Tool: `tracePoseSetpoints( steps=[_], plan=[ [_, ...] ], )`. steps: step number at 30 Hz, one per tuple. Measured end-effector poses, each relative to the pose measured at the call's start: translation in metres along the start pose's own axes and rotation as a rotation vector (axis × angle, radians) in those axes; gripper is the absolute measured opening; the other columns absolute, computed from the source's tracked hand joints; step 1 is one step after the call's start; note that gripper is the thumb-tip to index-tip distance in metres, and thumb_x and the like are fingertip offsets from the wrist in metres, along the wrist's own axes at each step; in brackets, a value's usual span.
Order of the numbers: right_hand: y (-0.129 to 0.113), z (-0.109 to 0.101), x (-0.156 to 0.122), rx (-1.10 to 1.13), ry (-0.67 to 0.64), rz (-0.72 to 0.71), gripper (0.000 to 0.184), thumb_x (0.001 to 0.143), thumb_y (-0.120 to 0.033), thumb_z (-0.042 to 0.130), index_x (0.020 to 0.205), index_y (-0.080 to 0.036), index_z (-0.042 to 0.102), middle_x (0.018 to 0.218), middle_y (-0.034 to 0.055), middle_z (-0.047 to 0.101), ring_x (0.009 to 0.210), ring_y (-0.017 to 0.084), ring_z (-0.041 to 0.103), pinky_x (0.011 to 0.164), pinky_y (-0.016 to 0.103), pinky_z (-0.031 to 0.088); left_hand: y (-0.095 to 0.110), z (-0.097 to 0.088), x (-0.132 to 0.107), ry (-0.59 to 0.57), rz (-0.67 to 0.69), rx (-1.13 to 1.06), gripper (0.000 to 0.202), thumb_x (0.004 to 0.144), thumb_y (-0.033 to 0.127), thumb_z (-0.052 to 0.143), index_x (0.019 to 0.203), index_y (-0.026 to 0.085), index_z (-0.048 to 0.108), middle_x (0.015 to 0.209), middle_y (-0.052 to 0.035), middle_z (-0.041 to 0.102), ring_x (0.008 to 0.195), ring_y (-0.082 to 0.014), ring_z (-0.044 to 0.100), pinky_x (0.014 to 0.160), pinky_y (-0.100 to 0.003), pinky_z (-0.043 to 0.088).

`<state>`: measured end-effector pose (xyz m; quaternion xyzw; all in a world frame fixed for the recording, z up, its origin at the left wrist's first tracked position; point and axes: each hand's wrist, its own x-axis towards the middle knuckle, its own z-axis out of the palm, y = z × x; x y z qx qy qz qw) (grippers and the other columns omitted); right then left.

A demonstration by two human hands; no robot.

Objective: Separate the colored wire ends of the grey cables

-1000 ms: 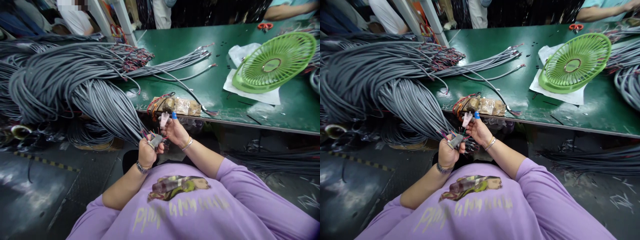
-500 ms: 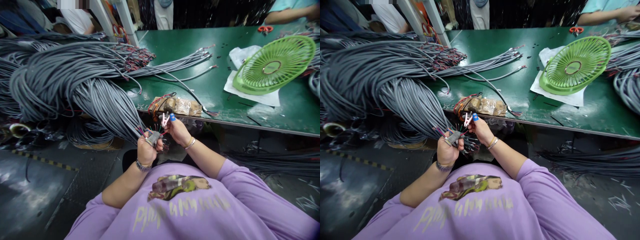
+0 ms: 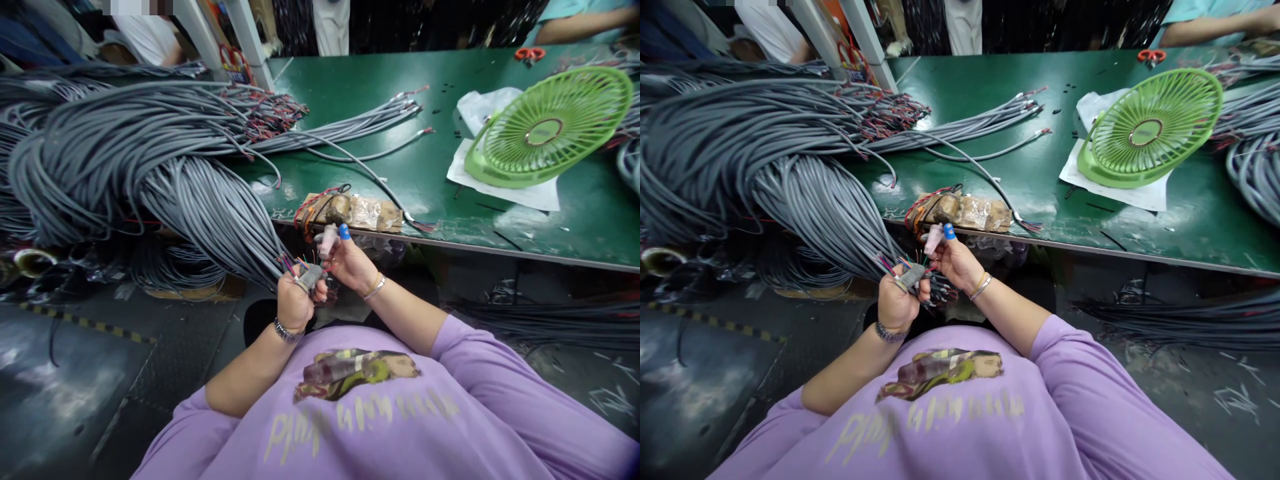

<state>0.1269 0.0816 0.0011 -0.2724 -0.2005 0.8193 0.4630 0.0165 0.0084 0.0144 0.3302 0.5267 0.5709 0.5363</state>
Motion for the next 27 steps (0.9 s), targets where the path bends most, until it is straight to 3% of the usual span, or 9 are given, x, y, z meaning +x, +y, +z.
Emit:
tracePoseSetpoints(
  steps=[4,10,13,17,23,27],
  plan=[
    [-0.003,-0.013,-0.005,-0.059,-0.055,0.113,0.055,0.080,-0.071,0.056,0.079,-0.017,0.065,0.072,0.0014,0.062,0.056,0.008,0.049,0.051,0.020,0.044,-0.001,-0.005,-0.004,0.016,0.015,0.025,0.030,0.068,0.043,0.072,0.065,0.017,0.058,0.047,0.0029,0.060,0.033,-0.0074,0.050,0.034,-0.017,0.036],
    [-0.017,-0.026,-0.021,-0.367,-0.199,0.213,0.044,0.065,-0.053,0.081,0.078,-0.014,0.067,0.069,0.0020,0.064,0.057,0.009,0.053,0.052,0.020,0.046,-0.014,-0.016,-0.007,-0.020,0.048,0.122,0.030,0.071,0.042,0.071,0.061,0.017,0.058,0.050,0.0013,0.062,0.036,-0.0080,0.053,0.036,-0.017,0.039],
    [-0.022,-0.026,-0.026,-0.511,-0.255,0.149,0.038,0.061,-0.043,0.085,0.076,-0.013,0.067,0.066,-0.0001,0.064,0.056,0.007,0.052,0.052,0.019,0.044,-0.018,-0.019,-0.008,-0.044,0.089,0.173,0.030,0.073,0.040,0.071,0.059,0.016,0.059,0.050,0.0005,0.063,0.038,-0.0083,0.054,0.037,-0.017,0.040],
    [-0.020,-0.020,-0.029,-0.616,-0.233,0.032,0.029,0.062,-0.035,0.083,0.071,-0.013,0.066,0.063,-0.0012,0.063,0.055,0.007,0.050,0.053,0.019,0.040,-0.015,-0.018,-0.008,-0.070,0.065,0.256,0.030,0.073,0.040,0.071,0.059,0.016,0.060,0.049,-0.0002,0.063,0.038,-0.0084,0.055,0.039,-0.017,0.041],
    [-0.013,-0.008,-0.036,-0.633,-0.258,-0.020,0.029,0.067,-0.038,0.079,0.071,-0.015,0.063,0.065,0.0000,0.065,0.058,0.011,0.055,0.056,0.023,0.043,-0.009,-0.017,-0.007,-0.318,-0.060,0.431,0.027,0.066,0.035,0.077,0.058,0.015,0.061,0.048,-0.0024,0.063,0.039,-0.0112,0.057,0.039,-0.019,0.045],
    [-0.013,-0.012,-0.035,-0.597,-0.169,-0.096,0.027,0.066,-0.036,0.080,0.070,-0.015,0.063,0.063,-0.0021,0.061,0.056,0.008,0.049,0.053,0.021,0.039,-0.012,-0.019,-0.006,-0.300,-0.046,0.395,0.030,0.070,0.038,0.075,0.059,0.015,0.060,0.048,-0.0019,0.063,0.038,-0.0105,0.056,0.039,-0.019,0.045]
  ],
)
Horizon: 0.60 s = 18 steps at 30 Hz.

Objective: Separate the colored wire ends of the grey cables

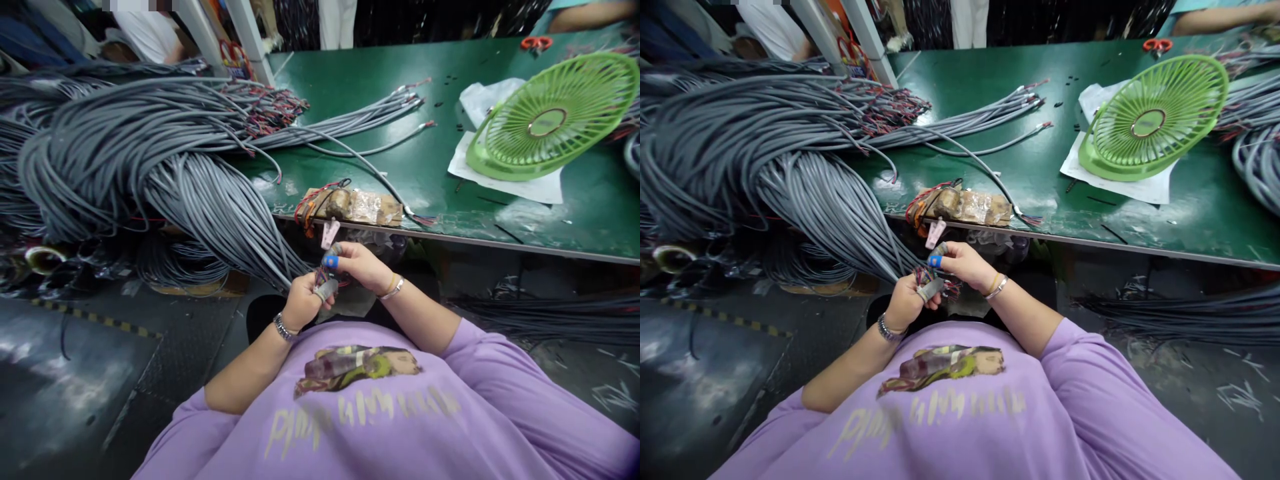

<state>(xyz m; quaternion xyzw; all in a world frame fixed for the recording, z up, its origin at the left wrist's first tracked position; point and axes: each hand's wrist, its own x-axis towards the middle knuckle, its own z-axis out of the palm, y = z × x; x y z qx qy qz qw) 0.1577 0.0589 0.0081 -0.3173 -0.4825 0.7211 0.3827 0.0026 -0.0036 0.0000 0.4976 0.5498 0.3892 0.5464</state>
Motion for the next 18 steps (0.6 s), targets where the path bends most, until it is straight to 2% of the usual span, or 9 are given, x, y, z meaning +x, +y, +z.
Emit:
tracePoseSetpoints(
  steps=[3,5,7,11,13,18],
  plan=[
    [0.004,-0.011,0.000,0.087,0.121,0.003,0.028,0.065,-0.037,0.080,0.071,-0.015,0.063,0.061,-0.0040,0.056,0.054,0.006,0.044,0.052,0.019,0.037,-0.001,-0.002,0.001,0.056,0.002,-0.106,0.034,0.073,0.042,0.073,0.059,0.015,0.058,0.049,-0.0013,0.063,0.037,-0.0093,0.056,0.038,-0.018,0.043],
    [0.005,-0.018,-0.002,0.135,0.142,0.057,0.030,0.066,-0.040,0.080,0.073,-0.015,0.064,0.062,-0.0038,0.055,0.053,0.005,0.044,0.052,0.019,0.040,-0.001,-0.003,0.002,0.100,0.000,-0.173,0.036,0.074,0.045,0.073,0.060,0.015,0.058,0.049,-0.0009,0.063,0.036,-0.0087,0.055,0.037,-0.017,0.041],
    [0.005,-0.024,-0.005,0.148,0.113,0.124,0.033,0.066,-0.043,0.080,0.077,-0.015,0.065,0.065,-0.0028,0.056,0.054,0.006,0.047,0.054,0.020,0.044,-0.001,-0.003,0.002,0.136,-0.003,-0.216,0.037,0.072,0.047,0.073,0.061,0.015,0.058,0.048,-0.0003,0.063,0.036,-0.0087,0.055,0.036,-0.017,0.040],
    [0.003,-0.022,-0.012,0.075,-0.059,0.195,0.038,0.065,-0.044,0.081,0.083,-0.014,0.066,0.070,-0.0009,0.060,0.056,0.007,0.050,0.054,0.023,0.047,0.000,-0.001,0.004,0.180,-0.011,-0.243,0.038,0.070,0.048,0.075,0.061,0.016,0.057,0.048,0.0000,0.063,0.036,-0.0089,0.055,0.036,-0.017,0.041],
    [0.003,-0.016,-0.013,0.045,-0.071,0.163,0.037,0.065,-0.043,0.081,0.080,-0.014,0.065,0.066,-0.0024,0.058,0.054,0.007,0.049,0.052,0.022,0.044,-0.001,0.000,0.004,0.189,-0.001,-0.248,0.038,0.070,0.048,0.075,0.062,0.015,0.058,0.049,0.0000,0.063,0.036,-0.0088,0.055,0.036,-0.017,0.041],
    [0.007,0.002,-0.007,0.025,0.069,0.023,0.036,0.064,-0.042,0.081,0.071,-0.015,0.060,0.061,-0.0049,0.055,0.053,0.006,0.044,0.052,0.021,0.037,-0.005,-0.003,0.003,0.134,0.014,-0.211,0.037,0.073,0.046,0.074,0.059,0.015,0.058,0.048,-0.0002,0.063,0.037,-0.0086,0.056,0.038,-0.017,0.042]
  ],
)
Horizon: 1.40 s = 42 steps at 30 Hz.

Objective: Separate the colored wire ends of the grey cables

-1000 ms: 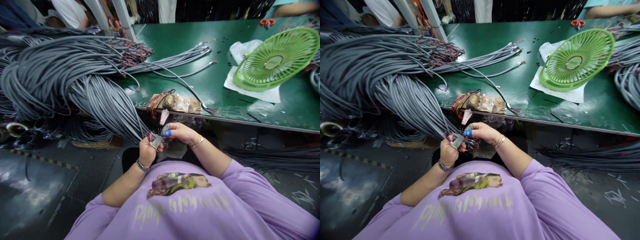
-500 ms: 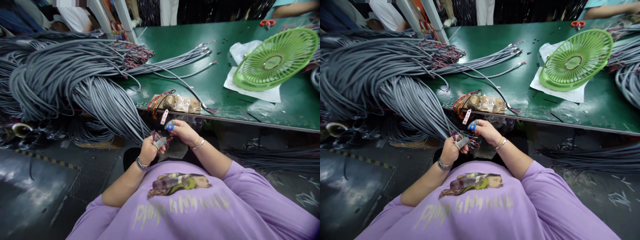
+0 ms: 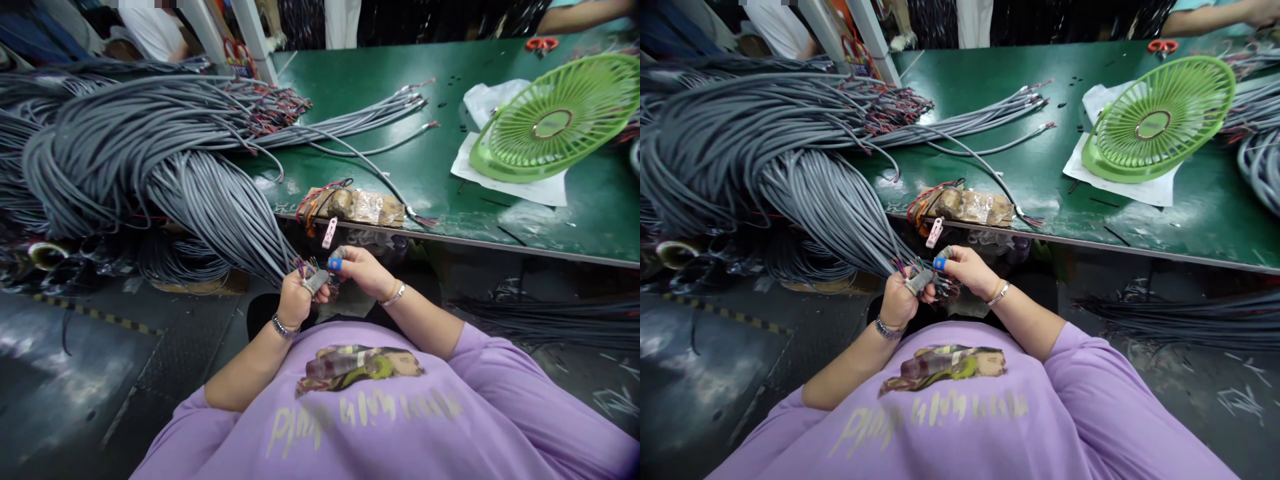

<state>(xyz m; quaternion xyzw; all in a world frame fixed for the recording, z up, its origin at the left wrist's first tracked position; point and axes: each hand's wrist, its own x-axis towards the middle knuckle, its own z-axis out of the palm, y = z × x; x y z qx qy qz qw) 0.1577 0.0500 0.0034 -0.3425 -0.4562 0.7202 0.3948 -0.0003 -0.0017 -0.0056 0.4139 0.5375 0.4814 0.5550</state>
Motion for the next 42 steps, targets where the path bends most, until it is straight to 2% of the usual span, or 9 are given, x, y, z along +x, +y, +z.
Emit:
tracePoseSetpoints(
  steps=[4,11,15,17,21,32,36,40,42],
  plan=[
    [0.003,0.005,0.004,-0.017,-0.009,-0.019,0.036,0.062,-0.042,0.081,0.070,-0.015,0.060,0.061,-0.0045,0.056,0.055,0.007,0.045,0.053,0.022,0.036,0.000,-0.001,-0.001,-0.051,-0.001,0.013,0.036,0.073,0.044,0.074,0.059,0.014,0.060,0.049,-0.0004,0.063,0.038,-0.0089,0.056,0.039,-0.018,0.045],
    [0.004,-0.007,0.016,0.245,0.133,0.084,0.041,0.070,-0.054,0.075,0.074,-0.017,0.056,0.061,-0.0049,0.052,0.049,0.006,0.039,0.049,0.021,0.035,0.019,0.007,-0.002,0.083,0.043,-0.208,0.030,0.068,0.041,0.076,0.063,0.015,0.062,0.045,0.0019,0.060,0.032,-0.0086,0.051,0.031,-0.017,0.037],
    [-0.009,-0.007,0.027,0.328,-0.013,0.192,0.049,0.078,-0.063,0.064,0.087,-0.015,0.062,0.070,-0.0008,0.058,0.051,0.007,0.043,0.048,0.021,0.036,0.028,0.015,0.000,0.094,0.072,-0.257,0.028,0.069,0.040,0.074,0.067,0.014,0.064,0.046,0.0016,0.061,0.033,-0.0084,0.051,0.032,-0.017,0.036],
    [-0.011,-0.004,0.031,0.274,-0.025,0.121,0.050,0.075,-0.064,0.067,0.083,-0.015,0.062,0.068,-0.0010,0.058,0.050,0.006,0.041,0.046,0.020,0.032,0.029,0.018,0.002,0.102,0.082,-0.272,0.028,0.069,0.040,0.074,0.066,0.015,0.063,0.047,0.0014,0.061,0.033,-0.0084,0.052,0.032,-0.017,0.037],
    [0.000,0.002,0.039,0.132,0.195,-0.127,0.054,0.067,-0.067,0.072,0.068,-0.016,0.056,0.052,-0.0059,0.045,0.044,0.004,0.031,0.043,0.021,0.023,0.029,0.021,0.007,0.128,0.082,-0.290,0.028,0.068,0.041,0.073,0.066,0.015,0.063,0.046,0.0013,0.061,0.034,-0.0084,0.052,0.033,-0.017,0.037],
    [0.019,0.010,0.043,0.108,0.403,-0.303,0.055,0.073,-0.072,0.062,0.066,-0.019,0.053,0.050,-0.0052,0.046,0.045,0.006,0.033,0.045,0.023,0.027,0.019,0.021,0.010,0.127,0.066,-0.256,0.028,0.069,0.041,0.073,0.068,0.015,0.064,0.048,0.0015,0.062,0.035,-0.0087,0.053,0.034,-0.017,0.037],
    [0.016,0.009,0.043,0.255,0.327,-0.274,0.052,0.071,-0.069,0.067,0.069,-0.020,0.051,0.052,-0.0074,0.042,0.045,0.006,0.031,0.045,0.021,0.028,0.018,0.020,0.009,0.124,0.084,-0.263,0.027,0.070,0.041,0.074,0.067,0.015,0.064,0.048,0.0017,0.062,0.035,-0.0088,0.054,0.034,-0.018,0.039],
    [0.009,0.009,0.044,0.374,0.134,-0.051,0.053,0.074,-0.071,0.064,0.076,-0.018,0.059,0.064,-0.0018,0.055,0.054,0.008,0.045,0.050,0.021,0.037,0.017,0.020,0.010,0.122,0.083,-0.263,0.027,0.070,0.040,0.073,0.068,0.015,0.063,0.049,0.0016,0.063,0.035,-0.0088,0.054,0.034,-0.017,0.039],
    [0.006,0.010,0.045,0.438,0.101,0.028,0.053,0.075,-0.069,0.064,0.079,-0.017,0.063,0.067,-0.0001,0.058,0.057,0.009,0.049,0.052,0.022,0.040,0.016,0.021,0.011,0.129,0.077,-0.258,0.027,0.070,0.040,0.074,0.068,0.015,0.062,0.049,0.0017,0.062,0.035,-0.0087,0.054,0.034,-0.017,0.039]
  ],
)
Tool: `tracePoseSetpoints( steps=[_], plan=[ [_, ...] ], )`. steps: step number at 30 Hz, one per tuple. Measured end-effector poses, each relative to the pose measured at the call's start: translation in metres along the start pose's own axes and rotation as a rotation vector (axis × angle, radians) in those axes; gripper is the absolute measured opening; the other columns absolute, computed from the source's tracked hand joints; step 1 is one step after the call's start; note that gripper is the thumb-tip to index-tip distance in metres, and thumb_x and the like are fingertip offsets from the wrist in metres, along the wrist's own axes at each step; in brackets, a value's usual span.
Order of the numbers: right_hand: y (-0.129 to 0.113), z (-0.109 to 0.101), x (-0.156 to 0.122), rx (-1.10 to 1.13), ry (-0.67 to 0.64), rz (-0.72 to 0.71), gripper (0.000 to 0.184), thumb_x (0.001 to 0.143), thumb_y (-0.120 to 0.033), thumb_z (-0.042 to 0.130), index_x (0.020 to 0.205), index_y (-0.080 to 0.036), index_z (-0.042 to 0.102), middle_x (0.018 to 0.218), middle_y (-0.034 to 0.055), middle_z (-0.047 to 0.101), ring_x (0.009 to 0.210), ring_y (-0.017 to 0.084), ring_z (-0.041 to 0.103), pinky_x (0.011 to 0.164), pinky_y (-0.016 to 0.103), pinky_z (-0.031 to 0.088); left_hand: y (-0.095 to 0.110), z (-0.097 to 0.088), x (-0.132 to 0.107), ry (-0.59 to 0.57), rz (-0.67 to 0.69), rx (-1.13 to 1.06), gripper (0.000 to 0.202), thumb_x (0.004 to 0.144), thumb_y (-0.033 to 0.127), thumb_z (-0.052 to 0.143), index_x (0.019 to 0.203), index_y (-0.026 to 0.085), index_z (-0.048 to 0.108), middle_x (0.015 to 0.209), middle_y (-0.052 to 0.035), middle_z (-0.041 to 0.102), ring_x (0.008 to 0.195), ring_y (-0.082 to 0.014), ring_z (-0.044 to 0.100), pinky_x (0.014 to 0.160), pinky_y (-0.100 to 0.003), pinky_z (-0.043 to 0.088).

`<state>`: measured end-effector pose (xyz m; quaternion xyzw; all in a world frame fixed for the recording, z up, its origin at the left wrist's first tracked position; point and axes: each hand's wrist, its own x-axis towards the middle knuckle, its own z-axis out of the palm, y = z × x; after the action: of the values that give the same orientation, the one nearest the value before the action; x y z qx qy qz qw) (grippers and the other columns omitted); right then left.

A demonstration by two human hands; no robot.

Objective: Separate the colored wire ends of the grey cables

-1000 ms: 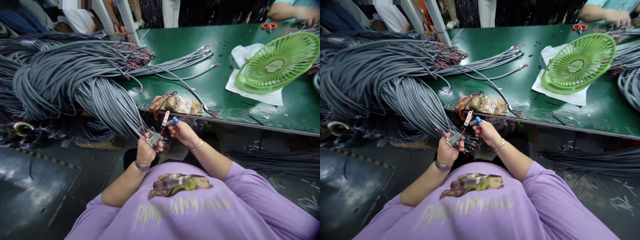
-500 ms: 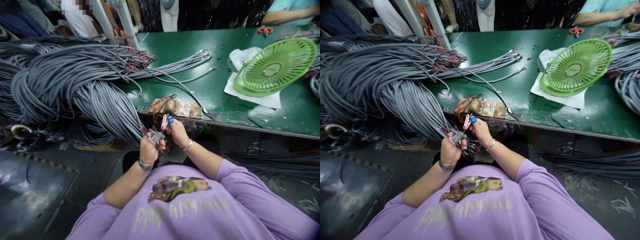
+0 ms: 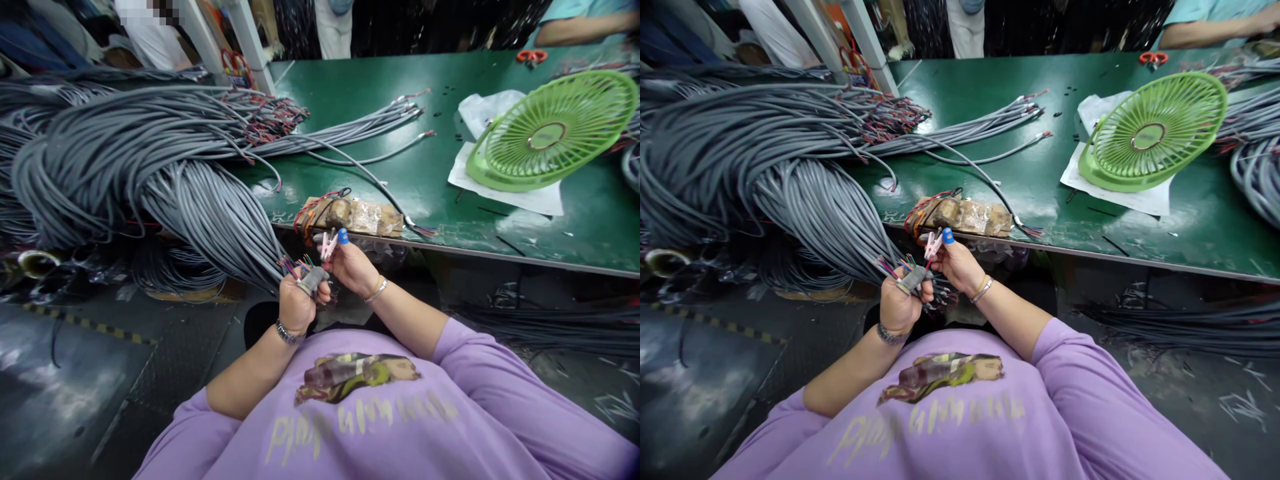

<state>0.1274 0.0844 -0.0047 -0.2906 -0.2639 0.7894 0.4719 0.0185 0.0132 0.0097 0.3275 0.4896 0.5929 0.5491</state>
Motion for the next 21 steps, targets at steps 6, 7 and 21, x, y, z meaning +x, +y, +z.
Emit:
tracePoseSetpoints(
  steps=[6,7,21],
  plan=[
    [0.002,0.005,0.004,0.136,0.068,-0.037,0.046,0.077,-0.062,0.068,0.077,-0.016,0.064,0.066,-0.0008,0.060,0.059,0.009,0.047,0.058,0.023,0.043,-0.001,0.002,-0.001,0.028,-0.037,0.056,0.032,0.067,0.043,0.074,0.063,0.015,0.059,0.047,0.0015,0.062,0.034,-0.0082,0.053,0.033,-0.016,0.038],
    [0.002,0.006,0.004,0.140,0.068,-0.041,0.046,0.076,-0.062,0.068,0.078,-0.017,0.064,0.066,-0.0007,0.061,0.059,0.009,0.047,0.058,0.023,0.043,-0.001,0.002,-0.001,0.031,-0.041,0.065,0.032,0.067,0.043,0.075,0.062,0.015,0.058,0.047,0.0014,0.061,0.034,-0.0082,0.053,0.033,-0.016,0.037],
    [-0.015,-0.023,-0.021,-0.142,-0.180,0.221,0.054,0.064,-0.064,0.077,0.080,-0.014,0.066,0.076,0.0031,0.066,0.063,0.010,0.057,0.059,0.023,0.049,-0.004,-0.007,-0.013,0.029,-0.012,0.130,0.032,0.069,0.043,0.075,0.061,0.016,0.060,0.048,0.0019,0.062,0.035,-0.0079,0.053,0.035,-0.017,0.042]
  ],
)
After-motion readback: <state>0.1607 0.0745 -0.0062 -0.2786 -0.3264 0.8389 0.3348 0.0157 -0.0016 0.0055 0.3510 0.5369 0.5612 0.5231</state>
